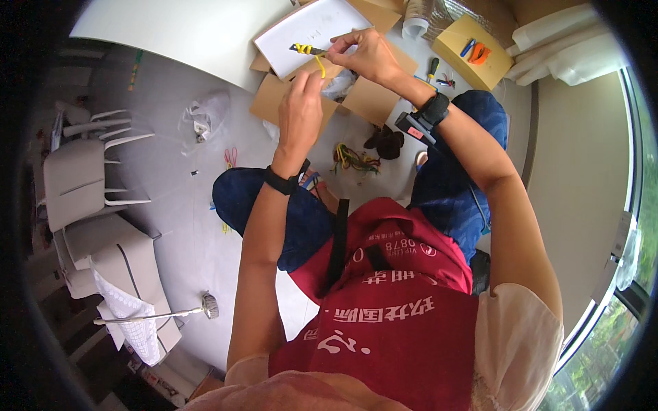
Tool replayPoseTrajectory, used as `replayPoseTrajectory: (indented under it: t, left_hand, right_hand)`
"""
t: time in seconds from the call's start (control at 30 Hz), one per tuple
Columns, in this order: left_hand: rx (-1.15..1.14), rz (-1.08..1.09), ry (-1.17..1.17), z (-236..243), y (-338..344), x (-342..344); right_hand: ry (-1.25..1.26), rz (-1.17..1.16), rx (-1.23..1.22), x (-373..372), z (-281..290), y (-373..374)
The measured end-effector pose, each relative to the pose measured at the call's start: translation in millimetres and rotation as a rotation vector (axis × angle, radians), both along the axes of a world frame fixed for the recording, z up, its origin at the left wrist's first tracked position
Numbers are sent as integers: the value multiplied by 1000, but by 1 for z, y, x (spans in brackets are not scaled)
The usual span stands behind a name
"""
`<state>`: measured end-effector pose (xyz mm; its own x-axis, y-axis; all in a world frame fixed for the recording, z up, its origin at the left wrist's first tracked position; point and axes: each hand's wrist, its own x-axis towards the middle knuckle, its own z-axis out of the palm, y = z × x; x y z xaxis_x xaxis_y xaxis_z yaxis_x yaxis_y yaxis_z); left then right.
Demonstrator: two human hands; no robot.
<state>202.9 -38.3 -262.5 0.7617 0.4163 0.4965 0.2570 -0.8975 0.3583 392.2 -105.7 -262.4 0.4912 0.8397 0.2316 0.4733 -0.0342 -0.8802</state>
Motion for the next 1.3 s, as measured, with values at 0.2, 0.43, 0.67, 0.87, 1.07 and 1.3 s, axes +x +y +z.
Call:
replayPoseTrajectory:
  t: [0.2, 0.43, 0.67, 0.87, 1.07, 1.3]
  left_hand:
    - [23, -139, -82, 18, 20, -8]
    - [-504, -287, -51, 17, 76, -19]
    - [-880, -210, -92, -17, 56, -5]
    - [-207, -206, 7, -7, 10, -4]
    - [-101, -233, -88, 10, 29, -8]
    - [-699, -381, -168, 15, 62, -13]
  right_hand:
    - [-563, 267, 34, -6, 4, -4]
    - [-402, 610, 26, -19, 16, -11]
    - [-83, 394, 173, 5, 14, -5]
    - [-486, 122, 69, 11, 17, -8]
    - [-718, 405, 71, -4, -4, -10]
    - [-331, 660, 39, -15, 10, -14]
